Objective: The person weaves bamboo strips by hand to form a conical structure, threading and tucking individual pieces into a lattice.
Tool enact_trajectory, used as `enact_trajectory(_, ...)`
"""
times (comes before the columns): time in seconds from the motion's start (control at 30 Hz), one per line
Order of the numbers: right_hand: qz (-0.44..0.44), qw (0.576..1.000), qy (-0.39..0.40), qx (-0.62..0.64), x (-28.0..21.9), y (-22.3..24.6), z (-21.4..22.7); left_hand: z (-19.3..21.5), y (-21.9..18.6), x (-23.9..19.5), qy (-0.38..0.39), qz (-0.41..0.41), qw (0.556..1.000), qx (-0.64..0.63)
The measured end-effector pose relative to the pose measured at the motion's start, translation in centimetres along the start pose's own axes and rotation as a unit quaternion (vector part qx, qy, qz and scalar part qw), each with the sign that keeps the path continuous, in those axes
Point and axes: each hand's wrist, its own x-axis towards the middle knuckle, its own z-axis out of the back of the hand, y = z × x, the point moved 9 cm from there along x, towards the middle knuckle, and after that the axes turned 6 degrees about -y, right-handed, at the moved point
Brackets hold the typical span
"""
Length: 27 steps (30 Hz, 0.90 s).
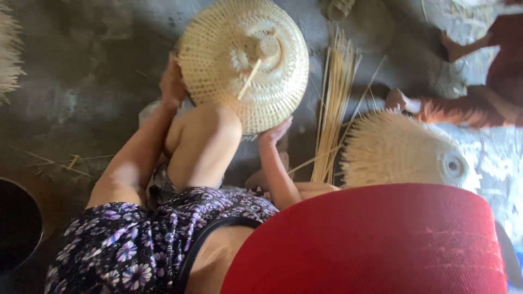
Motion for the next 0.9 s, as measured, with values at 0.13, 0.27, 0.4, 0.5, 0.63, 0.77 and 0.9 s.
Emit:
enact_trajectory(0.13, 0.068, 0.987, -0.143, -0.035, 0.5, -0.1, 5.9, -0.8, 1.8, -1.1, 0.021, -0.013, 1.000, 0.002)
enact_trajectory(0.27, 0.135, 0.985, -0.107, -0.026, 0.9, 0.1, 5.1, -1.6, 3.0, -2.0, 0.059, 0.169, 0.915, -0.361)
enact_trajectory(0.4, 0.187, 0.937, -0.192, -0.223, 0.7, 0.8, 7.0, -0.4, 1.1, -2.6, 0.026, 0.257, 0.957, -0.133)
enact_trajectory(0.5, 0.247, 0.889, -0.170, -0.346, 0.5, 1.3, 6.9, 0.7, -0.2, -3.0, -0.002, 0.254, 0.965, -0.069)
enact_trajectory(0.63, 0.222, 0.903, -0.183, -0.320, 0.1, 1.1, 6.9, -0.5, 0.3, -2.6, 0.059, 0.206, 0.950, -0.225)
enact_trajectory(0.77, 0.136, 0.946, -0.235, -0.175, 0.2, 0.4, 6.9, -1.0, 3.3, -3.7, 0.082, 0.299, 0.914, -0.261)
enact_trajectory(0.9, 0.196, 0.929, -0.198, -0.245, -0.7, 2.3, 4.2, -1.6, 3.1, -3.1, 0.075, 0.267, 0.909, -0.311)
